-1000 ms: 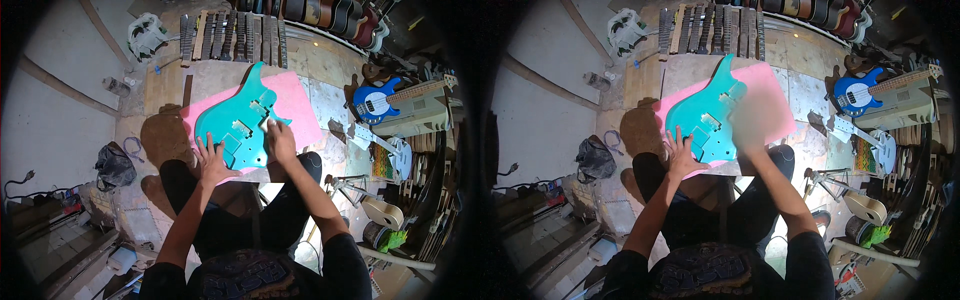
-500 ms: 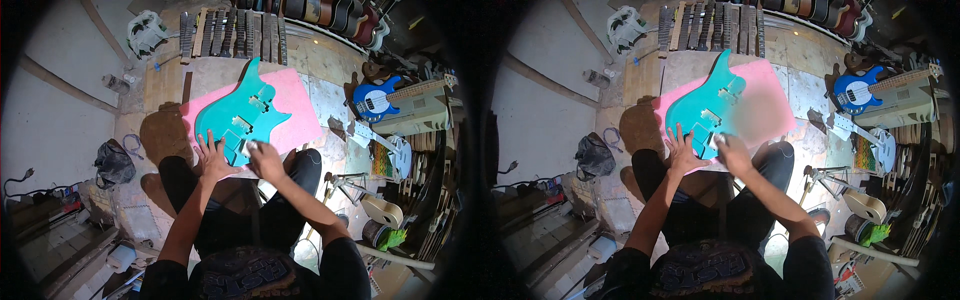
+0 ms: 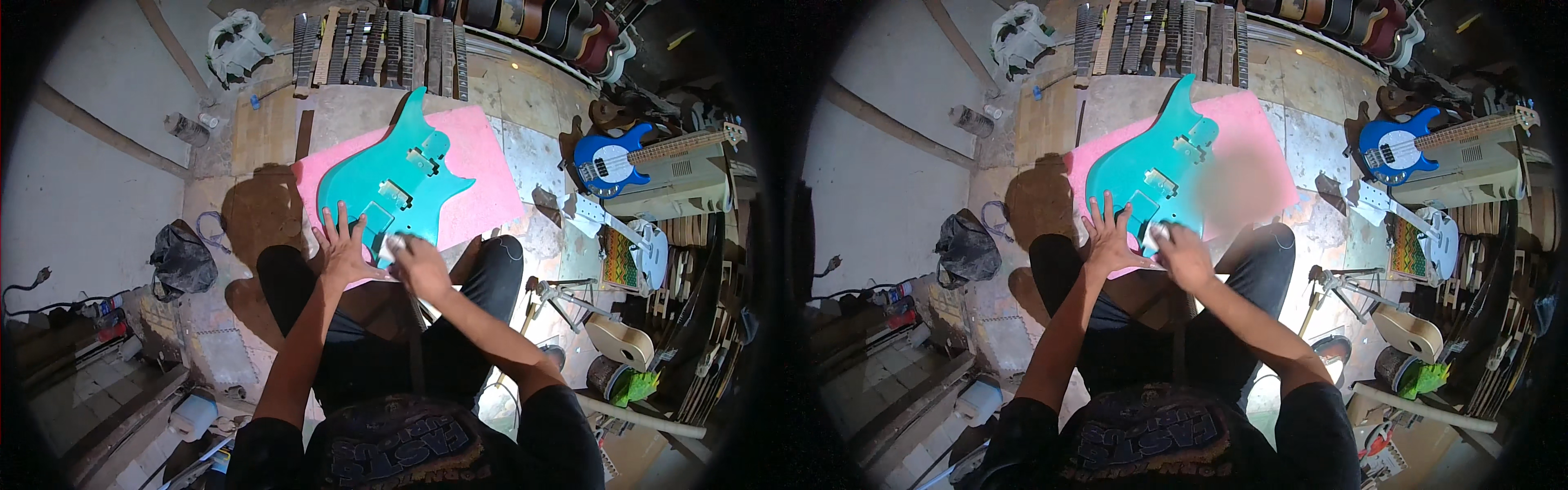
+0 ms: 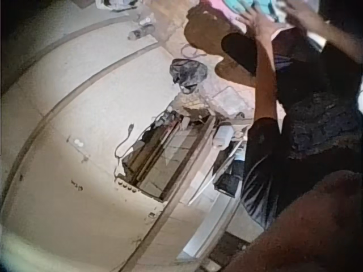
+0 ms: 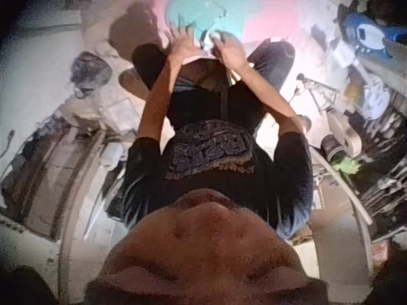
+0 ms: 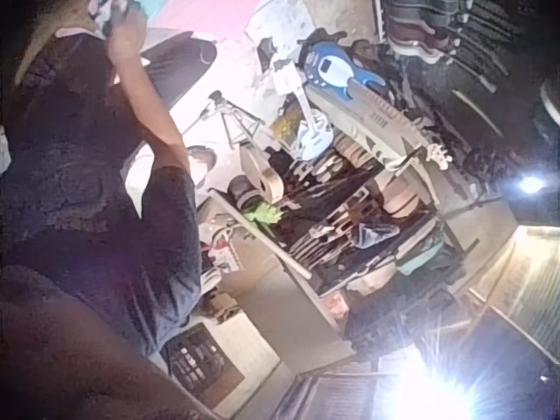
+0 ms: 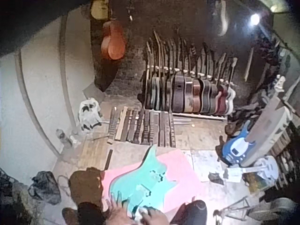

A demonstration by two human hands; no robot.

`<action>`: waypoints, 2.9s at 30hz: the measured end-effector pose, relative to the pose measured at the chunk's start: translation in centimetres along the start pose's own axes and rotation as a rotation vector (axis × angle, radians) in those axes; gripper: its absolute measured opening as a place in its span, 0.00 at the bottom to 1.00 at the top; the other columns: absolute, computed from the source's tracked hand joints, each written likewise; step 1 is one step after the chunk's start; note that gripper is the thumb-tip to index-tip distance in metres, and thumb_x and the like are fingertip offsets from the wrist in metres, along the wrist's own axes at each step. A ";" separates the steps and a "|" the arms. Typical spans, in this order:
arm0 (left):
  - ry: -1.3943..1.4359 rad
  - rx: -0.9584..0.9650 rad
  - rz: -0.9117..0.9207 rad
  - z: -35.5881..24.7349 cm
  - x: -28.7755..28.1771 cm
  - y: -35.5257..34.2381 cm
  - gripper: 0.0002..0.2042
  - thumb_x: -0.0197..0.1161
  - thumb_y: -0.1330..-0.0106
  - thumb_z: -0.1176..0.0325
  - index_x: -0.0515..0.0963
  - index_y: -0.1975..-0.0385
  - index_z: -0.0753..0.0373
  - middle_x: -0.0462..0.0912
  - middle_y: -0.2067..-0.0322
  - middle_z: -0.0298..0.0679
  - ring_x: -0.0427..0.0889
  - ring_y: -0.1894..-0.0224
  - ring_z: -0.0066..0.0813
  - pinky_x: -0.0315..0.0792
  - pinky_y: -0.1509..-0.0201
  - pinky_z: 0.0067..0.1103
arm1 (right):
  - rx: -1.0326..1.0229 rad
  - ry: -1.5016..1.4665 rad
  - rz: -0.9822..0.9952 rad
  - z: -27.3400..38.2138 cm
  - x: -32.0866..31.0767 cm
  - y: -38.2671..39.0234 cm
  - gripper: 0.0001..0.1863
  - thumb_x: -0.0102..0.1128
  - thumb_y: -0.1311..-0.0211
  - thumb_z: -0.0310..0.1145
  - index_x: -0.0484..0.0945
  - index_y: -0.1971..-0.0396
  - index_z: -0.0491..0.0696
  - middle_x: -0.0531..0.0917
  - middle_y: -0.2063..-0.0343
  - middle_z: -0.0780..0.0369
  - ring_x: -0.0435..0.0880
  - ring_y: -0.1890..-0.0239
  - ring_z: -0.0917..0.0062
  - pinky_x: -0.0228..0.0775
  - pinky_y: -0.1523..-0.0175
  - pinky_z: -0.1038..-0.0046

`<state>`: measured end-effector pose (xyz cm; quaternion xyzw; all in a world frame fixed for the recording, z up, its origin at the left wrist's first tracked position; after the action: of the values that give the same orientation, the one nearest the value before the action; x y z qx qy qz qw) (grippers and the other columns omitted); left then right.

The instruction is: The person rubs the surface of a green electric guitar body with a piece of sandpaper while holding the guitar in place on a padded surface.

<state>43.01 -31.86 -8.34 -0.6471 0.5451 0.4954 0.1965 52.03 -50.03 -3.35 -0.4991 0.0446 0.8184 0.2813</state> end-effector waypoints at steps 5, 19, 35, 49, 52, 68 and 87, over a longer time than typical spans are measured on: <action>0.023 0.005 -0.007 -0.4 -0.1 -0.1 0.69 0.87 0.75 0.38 0.61 0.24 0.57 0.29 0.19 0.56 0.23 0.20 0.70 0.34 0.31 0.77 | 0.340 0.142 -0.033 -7.5 -2.3 -5.0 0.24 0.63 0.37 0.27 0.77 0.40 0.45 0.82 0.51 0.47 0.80 0.54 0.48 0.75 0.50 0.52; 0.012 -0.022 0.037 -0.7 -0.7 -0.1 0.71 0.87 0.74 0.37 0.58 0.23 0.56 0.29 0.20 0.57 0.22 0.20 0.69 0.34 0.28 0.74 | 0.330 0.139 -0.119 -5.0 -1.7 -5.2 0.23 0.61 0.37 0.26 0.78 0.41 0.46 0.83 0.52 0.48 0.81 0.54 0.49 0.75 0.49 0.53; 0.001 -0.024 0.035 -0.7 -0.4 -0.1 0.70 0.87 0.74 0.37 0.58 0.23 0.55 0.29 0.19 0.57 0.23 0.20 0.70 0.35 0.28 0.73 | 0.442 0.127 -0.058 -2.9 -2.3 -5.8 0.25 0.62 0.37 0.25 0.76 0.39 0.45 0.81 0.47 0.47 0.80 0.51 0.49 0.75 0.49 0.52; 0.019 0.001 -0.007 -0.4 0.0 -0.1 0.69 0.86 0.74 0.37 0.61 0.23 0.54 0.28 0.19 0.55 0.24 0.20 0.70 0.36 0.29 0.75 | 0.413 -0.035 -0.118 -3.2 0.0 -5.0 0.24 0.62 0.39 0.24 0.77 0.42 0.46 0.82 0.52 0.49 0.81 0.54 0.50 0.75 0.51 0.53; 0.021 -0.006 0.000 -0.3 0.1 -0.2 0.69 0.86 0.74 0.37 0.61 0.23 0.54 0.29 0.19 0.55 0.23 0.20 0.70 0.36 0.29 0.75 | 0.169 0.145 -0.118 -0.5 2.1 -2.2 0.24 0.62 0.38 0.27 0.77 0.40 0.47 0.81 0.48 0.48 0.81 0.51 0.51 0.75 0.47 0.54; -0.011 -0.013 0.050 0.1 -0.2 0.0 0.73 0.88 0.76 0.38 0.56 0.22 0.54 0.28 0.19 0.56 0.22 0.20 0.70 0.35 0.26 0.72 | 0.044 0.066 -0.003 2.5 2.2 -0.8 0.26 0.63 0.39 0.27 0.77 0.39 0.46 0.80 0.46 0.51 0.80 0.46 0.55 0.74 0.44 0.56; 0.003 0.013 -0.023 0.0 0.2 -0.1 0.69 0.87 0.75 0.39 0.60 0.23 0.51 0.32 0.19 0.53 0.27 0.20 0.69 0.35 0.27 0.72 | 0.279 -0.070 -0.079 -3.3 0.8 -4.2 0.28 0.64 0.42 0.25 0.76 0.38 0.46 0.81 0.48 0.48 0.80 0.52 0.50 0.74 0.47 0.54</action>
<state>43.07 -31.95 -8.48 -0.6528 0.5410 0.4886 0.2059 56.48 -47.33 -4.82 -0.4278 0.1283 0.8095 0.3812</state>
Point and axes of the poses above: each hand's wrist, its own y-axis away from the middle knuckle, its own x-axis out of the palm, z = x × y, the point moved 3 cm from there along -y, towards the middle knuckle
